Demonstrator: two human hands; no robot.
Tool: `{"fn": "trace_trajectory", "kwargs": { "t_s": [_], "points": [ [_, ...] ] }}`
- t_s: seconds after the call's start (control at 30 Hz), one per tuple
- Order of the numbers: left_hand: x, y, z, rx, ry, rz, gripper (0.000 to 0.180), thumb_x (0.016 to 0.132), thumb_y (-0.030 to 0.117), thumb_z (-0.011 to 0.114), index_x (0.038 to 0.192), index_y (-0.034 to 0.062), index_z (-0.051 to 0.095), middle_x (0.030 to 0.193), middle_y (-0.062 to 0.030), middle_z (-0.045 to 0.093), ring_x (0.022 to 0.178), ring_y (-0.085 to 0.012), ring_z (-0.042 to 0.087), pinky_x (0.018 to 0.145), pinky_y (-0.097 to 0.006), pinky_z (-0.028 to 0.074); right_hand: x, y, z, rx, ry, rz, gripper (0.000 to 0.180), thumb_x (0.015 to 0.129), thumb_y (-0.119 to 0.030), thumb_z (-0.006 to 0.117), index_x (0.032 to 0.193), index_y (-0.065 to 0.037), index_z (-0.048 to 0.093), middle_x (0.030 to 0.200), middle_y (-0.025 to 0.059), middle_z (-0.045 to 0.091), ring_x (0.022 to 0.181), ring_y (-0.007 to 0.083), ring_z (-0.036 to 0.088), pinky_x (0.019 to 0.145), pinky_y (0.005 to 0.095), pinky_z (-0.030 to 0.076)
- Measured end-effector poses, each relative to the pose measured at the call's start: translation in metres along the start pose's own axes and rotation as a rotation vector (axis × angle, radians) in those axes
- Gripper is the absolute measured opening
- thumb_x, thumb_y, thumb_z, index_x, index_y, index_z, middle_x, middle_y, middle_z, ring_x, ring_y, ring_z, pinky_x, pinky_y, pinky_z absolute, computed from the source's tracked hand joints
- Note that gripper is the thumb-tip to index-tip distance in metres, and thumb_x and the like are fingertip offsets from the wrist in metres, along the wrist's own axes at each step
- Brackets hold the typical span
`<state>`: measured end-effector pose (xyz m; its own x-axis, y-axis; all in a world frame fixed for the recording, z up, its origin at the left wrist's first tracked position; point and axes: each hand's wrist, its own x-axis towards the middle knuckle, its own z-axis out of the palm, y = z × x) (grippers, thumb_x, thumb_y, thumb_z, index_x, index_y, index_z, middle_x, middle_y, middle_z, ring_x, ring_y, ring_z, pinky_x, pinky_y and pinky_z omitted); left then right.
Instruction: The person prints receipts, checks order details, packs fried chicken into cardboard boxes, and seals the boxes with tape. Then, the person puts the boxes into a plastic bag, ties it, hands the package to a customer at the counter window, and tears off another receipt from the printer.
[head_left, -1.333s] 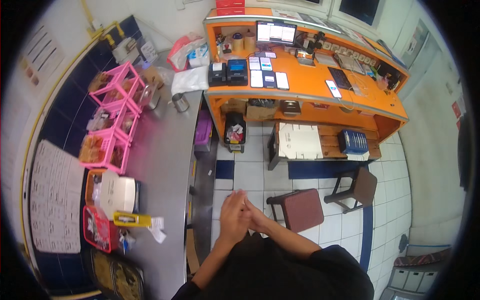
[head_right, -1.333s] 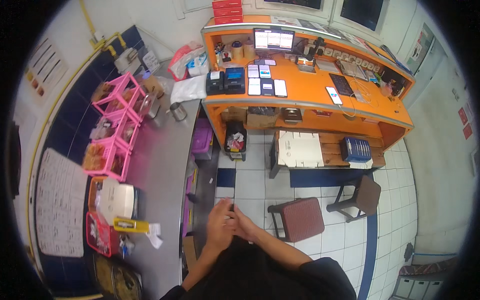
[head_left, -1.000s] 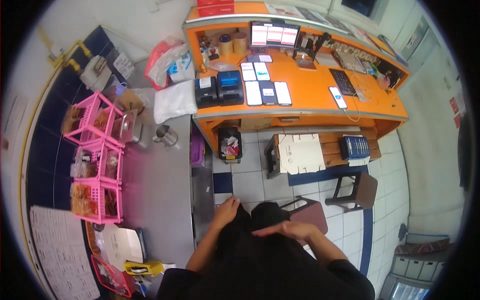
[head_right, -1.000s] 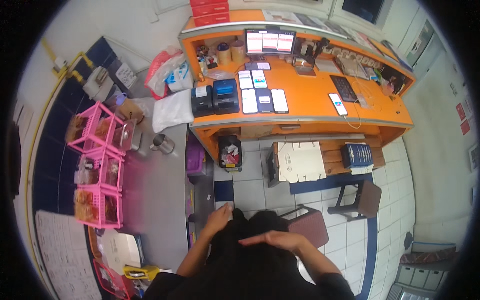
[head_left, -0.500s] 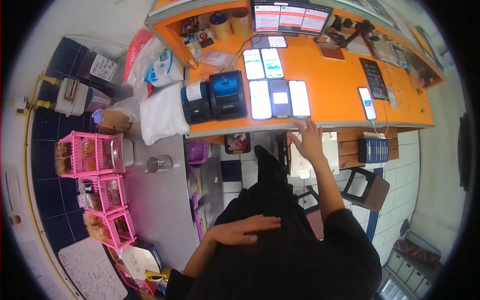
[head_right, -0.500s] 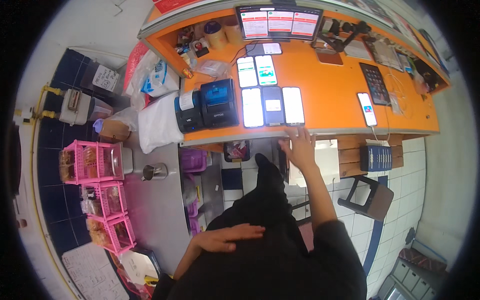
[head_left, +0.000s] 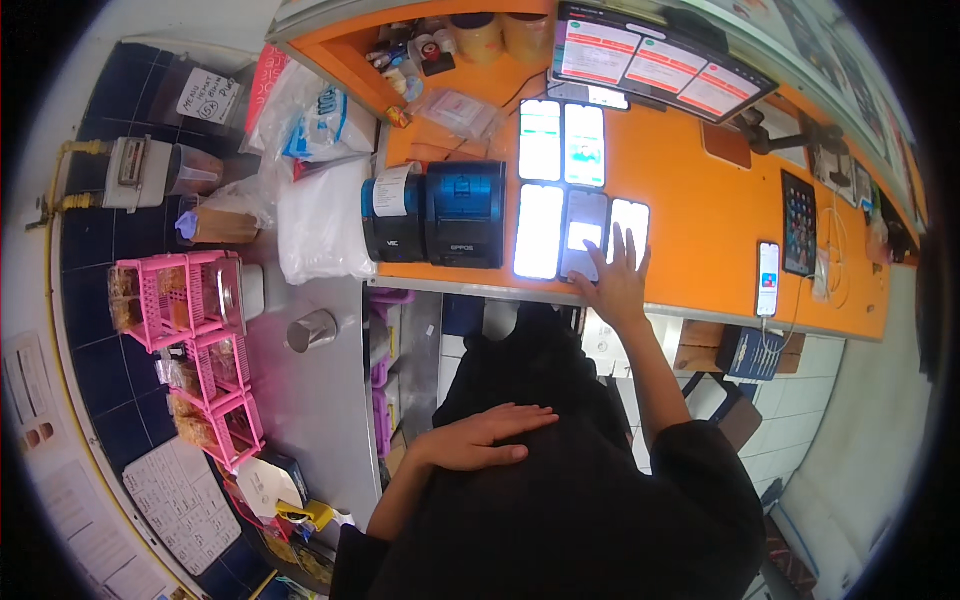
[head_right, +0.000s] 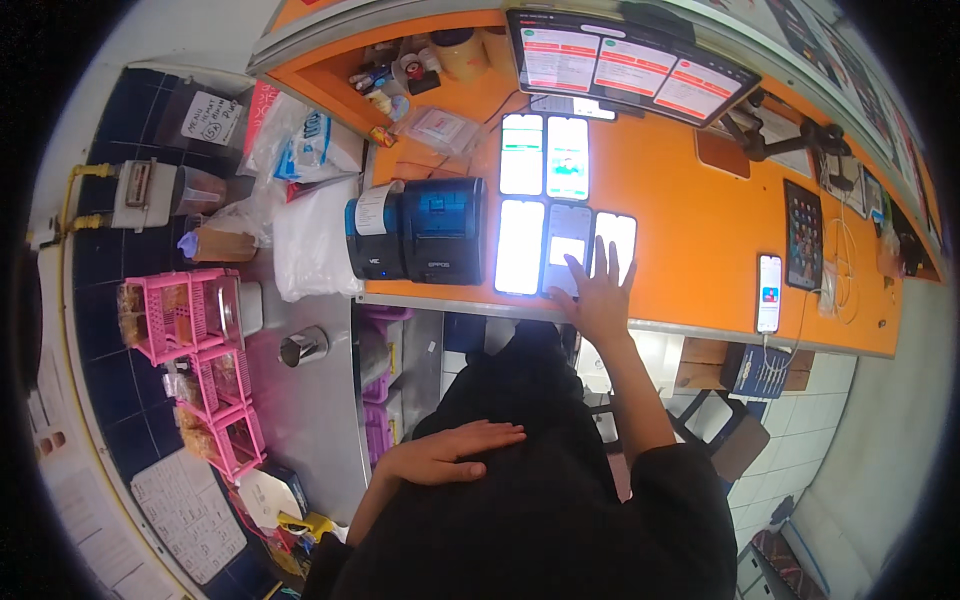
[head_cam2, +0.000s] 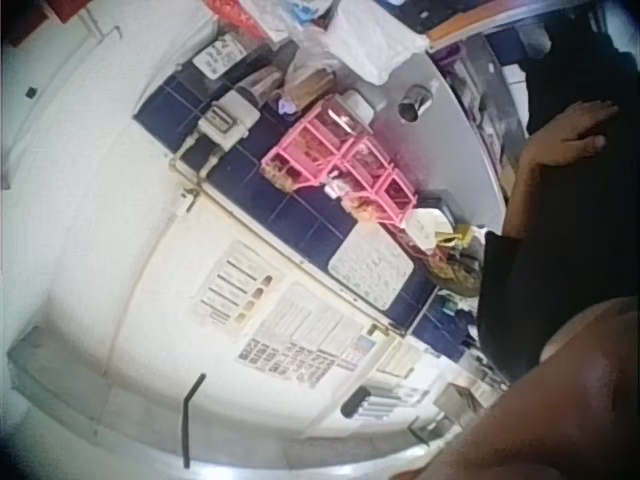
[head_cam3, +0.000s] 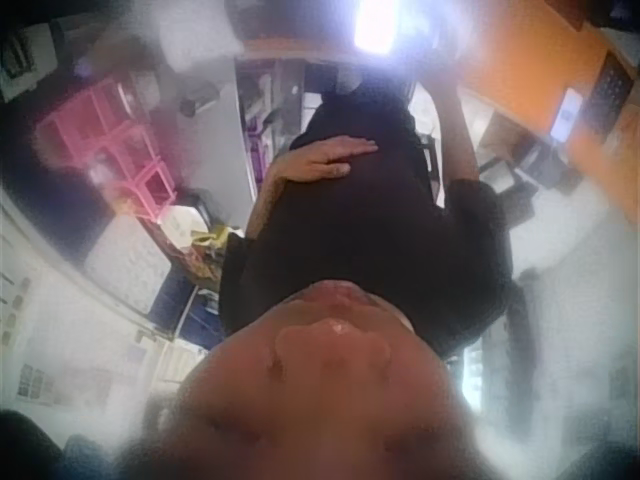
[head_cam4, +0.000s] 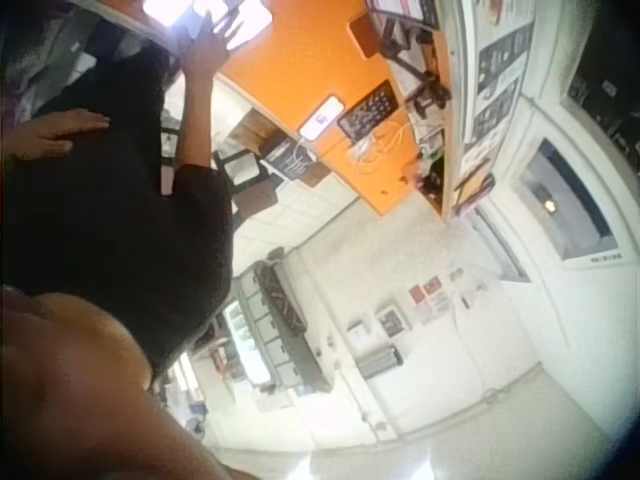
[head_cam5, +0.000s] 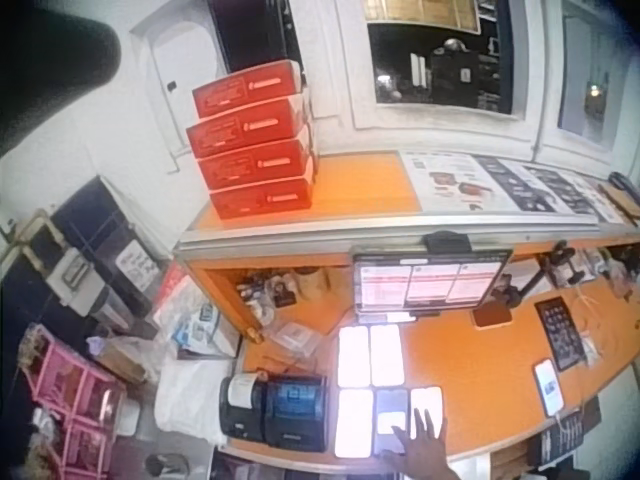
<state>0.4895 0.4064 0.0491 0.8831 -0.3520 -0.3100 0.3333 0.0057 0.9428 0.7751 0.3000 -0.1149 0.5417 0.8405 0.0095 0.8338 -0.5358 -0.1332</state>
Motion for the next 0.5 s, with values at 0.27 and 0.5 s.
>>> {"fn": "trace_trajectory", "kwargs": {
  "t_s": [0.27,0.5],
  "points": [
    [0.014,0.003,-0.01,-0.004,0.14,0.04,0.064,0.104,0.044,0.048,0.156,0.0099,0.033,0.16,-0.0178,0.034,0.15,-0.0327,0.029,0.123,-0.048,0.016,0.066,-0.034,0.003,0.02,-0.029,-0.151,0.068,0.092,-0.067,0.051,0.146,-0.025,0.052,0.159,0.0233,0.03,0.15,0.0427,0.022,0.114,0.0734,0.01],
    [0.008,0.002,-0.011,-0.049,0.205,0.039,0.064,0.104,0.037,0.05,0.156,0.0061,0.031,0.16,-0.0163,0.034,0.147,-0.0307,0.033,0.122,-0.044,0.02,0.142,-0.021,0.032,0.053,0.111,-0.122,0.065,0.092,-0.062,0.058,0.143,-0.022,0.054,0.159,0.0216,0.033,0.152,0.0399,0.02,0.114,0.0726,0.008]
  ]
}}
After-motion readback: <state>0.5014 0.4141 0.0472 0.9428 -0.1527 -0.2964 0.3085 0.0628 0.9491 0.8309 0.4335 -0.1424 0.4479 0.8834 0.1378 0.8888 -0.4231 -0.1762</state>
